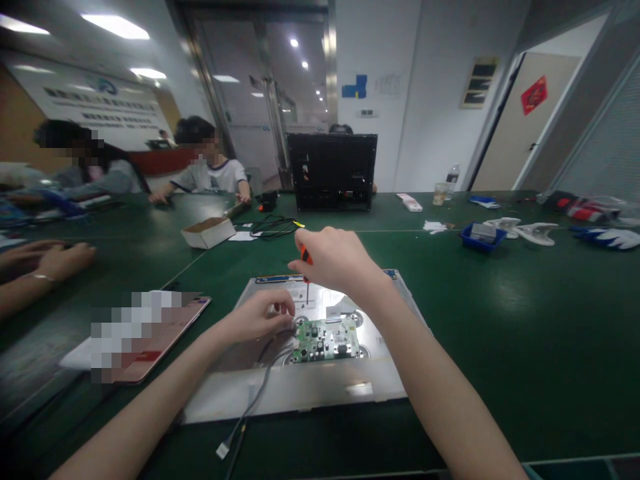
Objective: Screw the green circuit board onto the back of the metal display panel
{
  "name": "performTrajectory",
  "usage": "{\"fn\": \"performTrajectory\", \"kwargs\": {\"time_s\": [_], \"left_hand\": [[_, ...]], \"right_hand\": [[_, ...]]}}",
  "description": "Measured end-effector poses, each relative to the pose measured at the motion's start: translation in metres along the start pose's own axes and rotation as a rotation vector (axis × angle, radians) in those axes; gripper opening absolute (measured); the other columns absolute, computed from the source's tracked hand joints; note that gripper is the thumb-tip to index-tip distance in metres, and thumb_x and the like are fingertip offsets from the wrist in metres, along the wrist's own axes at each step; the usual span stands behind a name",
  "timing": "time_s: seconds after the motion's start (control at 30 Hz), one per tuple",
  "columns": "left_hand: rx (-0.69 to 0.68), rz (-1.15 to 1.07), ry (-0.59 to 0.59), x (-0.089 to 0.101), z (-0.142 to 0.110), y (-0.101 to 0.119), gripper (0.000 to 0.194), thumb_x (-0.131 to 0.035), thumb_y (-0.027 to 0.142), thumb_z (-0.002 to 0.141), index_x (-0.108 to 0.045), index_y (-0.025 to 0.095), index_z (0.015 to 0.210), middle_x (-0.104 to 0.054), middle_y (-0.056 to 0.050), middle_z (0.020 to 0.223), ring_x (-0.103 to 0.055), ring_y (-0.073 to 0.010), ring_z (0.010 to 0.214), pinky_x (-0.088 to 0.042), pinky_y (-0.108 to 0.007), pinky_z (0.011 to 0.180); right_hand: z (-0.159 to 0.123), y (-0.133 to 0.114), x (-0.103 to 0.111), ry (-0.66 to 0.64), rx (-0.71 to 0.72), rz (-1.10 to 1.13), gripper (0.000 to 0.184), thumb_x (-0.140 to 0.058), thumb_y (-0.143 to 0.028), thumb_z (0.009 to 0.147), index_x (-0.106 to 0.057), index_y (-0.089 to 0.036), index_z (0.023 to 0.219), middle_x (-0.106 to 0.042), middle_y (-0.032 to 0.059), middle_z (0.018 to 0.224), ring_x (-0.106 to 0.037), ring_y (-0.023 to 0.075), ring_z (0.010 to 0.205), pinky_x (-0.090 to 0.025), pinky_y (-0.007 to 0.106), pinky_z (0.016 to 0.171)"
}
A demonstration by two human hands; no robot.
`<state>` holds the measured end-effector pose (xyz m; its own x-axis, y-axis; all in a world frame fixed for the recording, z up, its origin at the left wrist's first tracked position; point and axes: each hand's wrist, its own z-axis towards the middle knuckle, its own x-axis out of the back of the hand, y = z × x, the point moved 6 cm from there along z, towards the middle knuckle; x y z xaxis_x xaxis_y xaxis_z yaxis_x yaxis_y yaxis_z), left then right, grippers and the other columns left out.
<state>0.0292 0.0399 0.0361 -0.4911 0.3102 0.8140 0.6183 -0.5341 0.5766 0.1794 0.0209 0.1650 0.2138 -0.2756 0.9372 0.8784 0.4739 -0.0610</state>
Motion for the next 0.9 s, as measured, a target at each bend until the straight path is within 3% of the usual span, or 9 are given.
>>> {"fn": "performTrajectory", "kwargs": {"time_s": [0.2, 0.3, 0.73, 0.9], "left_hand": [[-0.026, -0.096, -0.31, -0.017, -0.009, 0.015, 0.009, -0.062, 0.023, 0.076, -0.068, 0.017, 0.077, -0.062, 0.0, 0.076, -0.054, -0.015, 0.07, -0.042, -0.025, 0.063], [-0.017, -0.097, -0.397, -0.025, -0.012, 0.017, 0.009, -0.065, 0.024, 0.076, -0.069, 0.017, 0.077, -0.062, 0.0, 0.076, -0.054, -0.0141, 0.067, -0.041, -0.024, 0.059], [0.009, -0.056, -0.414, -0.028, -0.013, 0.029, 0.007, -0.068, 0.021, 0.073, -0.073, 0.017, 0.076, -0.06, 0.0, 0.071, -0.052, -0.0139, 0.062, -0.036, -0.024, 0.054], [0.058, -0.092, -0.407, -0.03, -0.013, 0.026, 0.01, -0.067, 0.022, 0.073, -0.074, 0.017, 0.079, -0.061, 0.0, 0.072, -0.051, -0.0142, 0.063, -0.036, -0.024, 0.055]], "right_hand": [[-0.004, -0.004, 0.007, 0.011, 0.018, 0.013, 0.027, -0.064, -0.046, 0.088, -0.063, -0.023, 0.102, -0.065, 0.0033, 0.078, -0.056, 0.0173, 0.068, -0.025, 0.027, 0.057], [-0.004, -0.004, 0.006, 0.005, 0.024, 0.02, 0.027, -0.064, -0.046, 0.088, -0.063, -0.023, 0.102, -0.065, 0.0031, 0.078, -0.056, 0.0169, 0.068, -0.025, 0.027, 0.057], [-0.004, -0.007, 0.003, -0.016, 0.051, 0.003, 0.028, -0.063, -0.048, 0.089, -0.062, -0.023, 0.103, -0.068, 0.0051, 0.084, -0.059, 0.019, 0.07, -0.025, 0.027, 0.055], [-0.007, -0.01, 0.004, -0.045, 0.122, 0.063, 0.028, -0.065, -0.046, 0.088, -0.063, -0.024, 0.106, -0.067, 0.0034, 0.082, -0.058, 0.0178, 0.07, -0.025, 0.026, 0.055]]}}
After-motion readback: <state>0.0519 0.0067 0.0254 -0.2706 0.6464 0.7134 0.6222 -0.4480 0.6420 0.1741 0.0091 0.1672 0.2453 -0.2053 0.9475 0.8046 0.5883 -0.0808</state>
